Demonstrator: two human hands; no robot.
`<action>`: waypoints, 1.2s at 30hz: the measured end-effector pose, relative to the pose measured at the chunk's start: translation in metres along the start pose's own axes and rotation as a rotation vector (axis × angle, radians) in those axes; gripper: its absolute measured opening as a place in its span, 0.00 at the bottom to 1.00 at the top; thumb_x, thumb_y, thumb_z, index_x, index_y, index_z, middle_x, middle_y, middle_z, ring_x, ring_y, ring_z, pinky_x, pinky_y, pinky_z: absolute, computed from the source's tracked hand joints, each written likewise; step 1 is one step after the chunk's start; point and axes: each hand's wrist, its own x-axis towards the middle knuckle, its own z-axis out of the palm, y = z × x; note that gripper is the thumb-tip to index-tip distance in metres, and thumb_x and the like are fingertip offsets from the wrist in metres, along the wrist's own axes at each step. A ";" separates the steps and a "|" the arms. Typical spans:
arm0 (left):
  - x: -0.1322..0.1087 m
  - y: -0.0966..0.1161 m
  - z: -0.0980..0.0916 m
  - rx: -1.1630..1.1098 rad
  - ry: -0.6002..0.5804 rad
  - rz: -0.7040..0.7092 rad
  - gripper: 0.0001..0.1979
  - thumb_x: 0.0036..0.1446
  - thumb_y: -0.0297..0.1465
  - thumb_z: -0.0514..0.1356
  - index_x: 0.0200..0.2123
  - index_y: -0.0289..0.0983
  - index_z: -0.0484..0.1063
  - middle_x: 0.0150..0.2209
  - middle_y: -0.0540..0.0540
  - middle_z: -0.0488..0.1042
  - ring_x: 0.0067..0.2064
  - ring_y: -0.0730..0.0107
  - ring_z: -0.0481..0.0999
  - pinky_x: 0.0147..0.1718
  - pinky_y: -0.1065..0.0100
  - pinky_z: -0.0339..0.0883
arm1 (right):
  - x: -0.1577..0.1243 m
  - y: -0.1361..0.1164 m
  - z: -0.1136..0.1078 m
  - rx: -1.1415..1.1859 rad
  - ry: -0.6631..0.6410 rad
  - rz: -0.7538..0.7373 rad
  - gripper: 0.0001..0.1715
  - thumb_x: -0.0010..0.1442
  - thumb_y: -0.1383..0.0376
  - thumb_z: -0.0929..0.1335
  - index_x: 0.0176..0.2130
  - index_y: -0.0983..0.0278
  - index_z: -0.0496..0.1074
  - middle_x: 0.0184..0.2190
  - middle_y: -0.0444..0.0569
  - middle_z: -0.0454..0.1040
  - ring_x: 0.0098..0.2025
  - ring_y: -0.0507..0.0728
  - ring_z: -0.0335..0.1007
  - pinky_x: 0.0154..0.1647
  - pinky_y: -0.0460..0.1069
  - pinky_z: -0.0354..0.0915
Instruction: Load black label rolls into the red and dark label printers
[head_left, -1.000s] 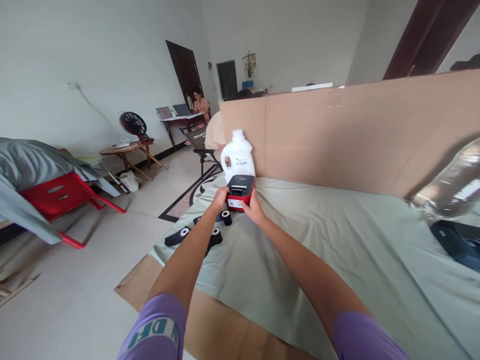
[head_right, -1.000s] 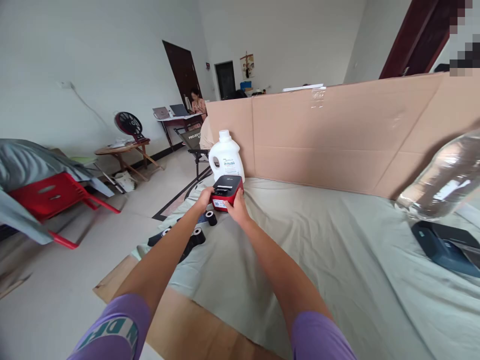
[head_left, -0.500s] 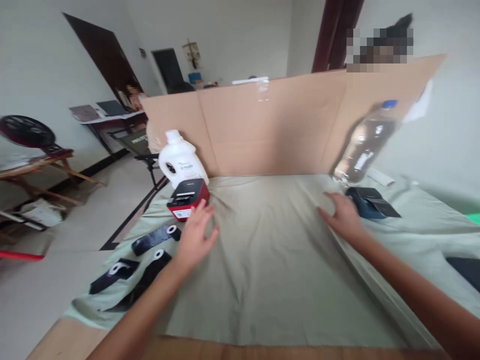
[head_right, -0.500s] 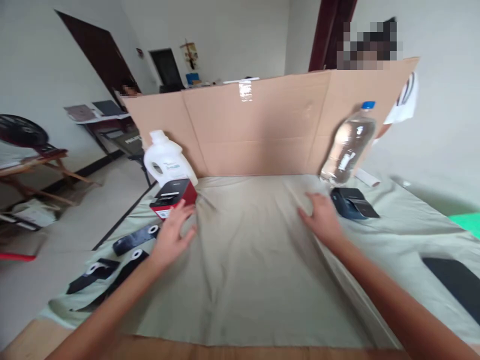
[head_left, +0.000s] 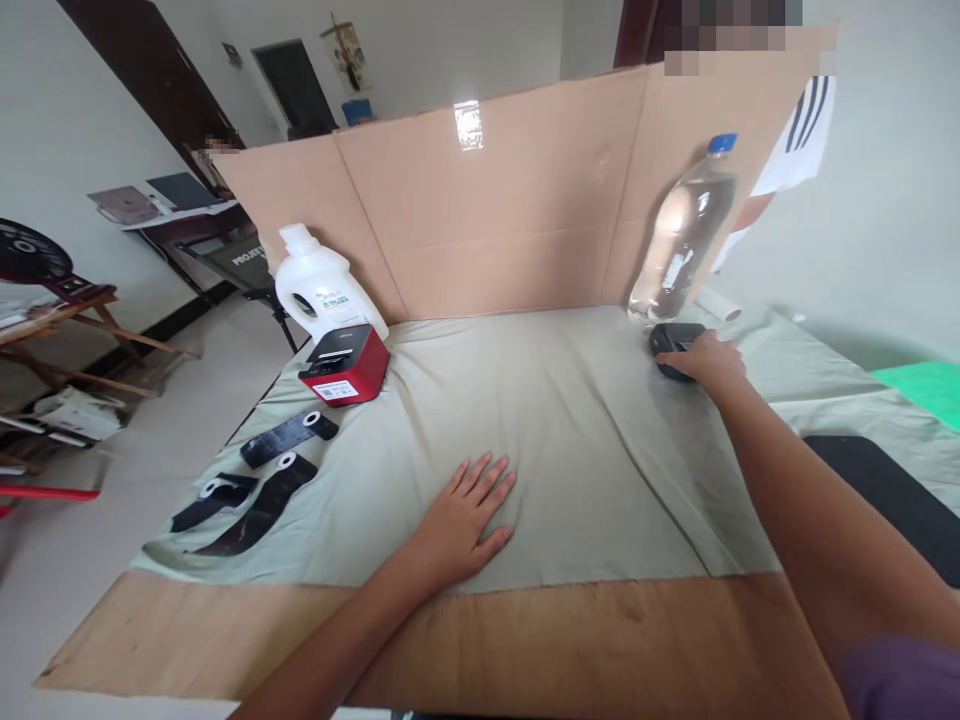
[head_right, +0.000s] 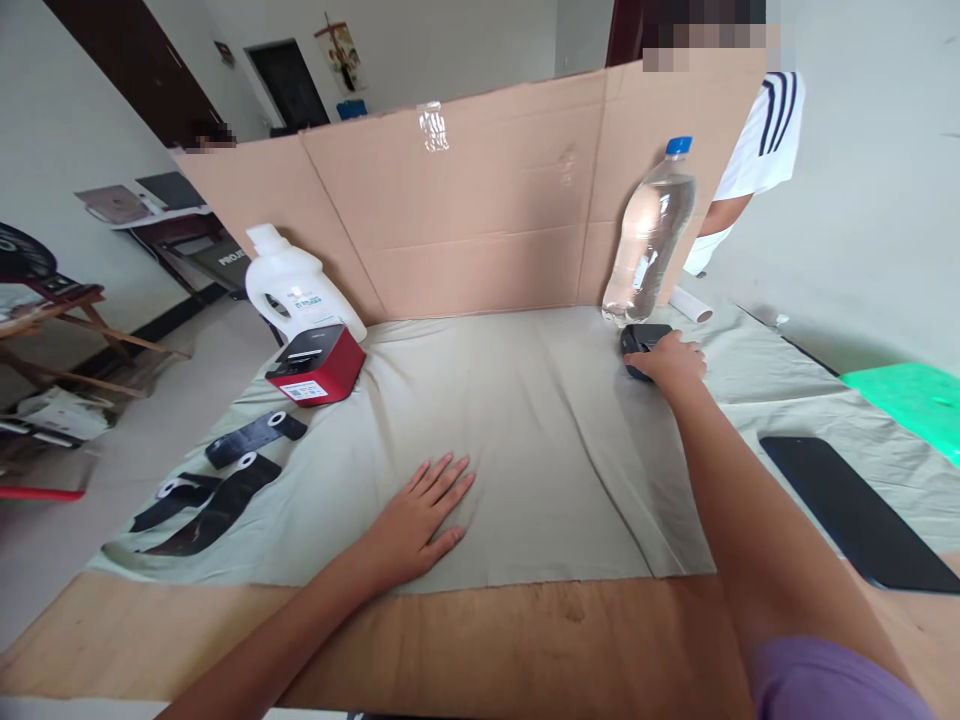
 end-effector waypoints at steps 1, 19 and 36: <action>-0.002 0.003 0.001 0.001 0.001 0.006 0.34 0.68 0.46 0.47 0.73 0.43 0.45 0.74 0.47 0.45 0.74 0.54 0.41 0.71 0.48 0.40 | -0.007 -0.002 0.001 0.002 0.021 0.018 0.57 0.50 0.53 0.76 0.66 0.78 0.54 0.59 0.84 0.60 0.62 0.78 0.58 0.48 0.62 0.58; -0.010 0.012 0.008 -0.056 0.082 0.037 0.32 0.68 0.46 0.49 0.71 0.43 0.51 0.73 0.45 0.50 0.74 0.51 0.44 0.70 0.47 0.40 | -0.244 -0.141 0.085 0.220 -0.036 -0.364 0.58 0.47 0.52 0.76 0.69 0.61 0.55 0.55 0.71 0.62 0.56 0.80 0.62 0.51 0.74 0.58; 0.088 -0.062 -0.058 -1.217 0.363 -0.689 0.13 0.50 0.30 0.65 0.40 0.36 0.73 0.30 0.47 0.78 0.24 0.73 0.74 0.21 0.74 0.61 | -0.175 -0.065 0.103 0.296 -0.077 -0.786 0.32 0.71 0.56 0.54 0.64 0.70 0.64 0.54 0.62 0.74 0.55 0.64 0.68 0.59 0.57 0.58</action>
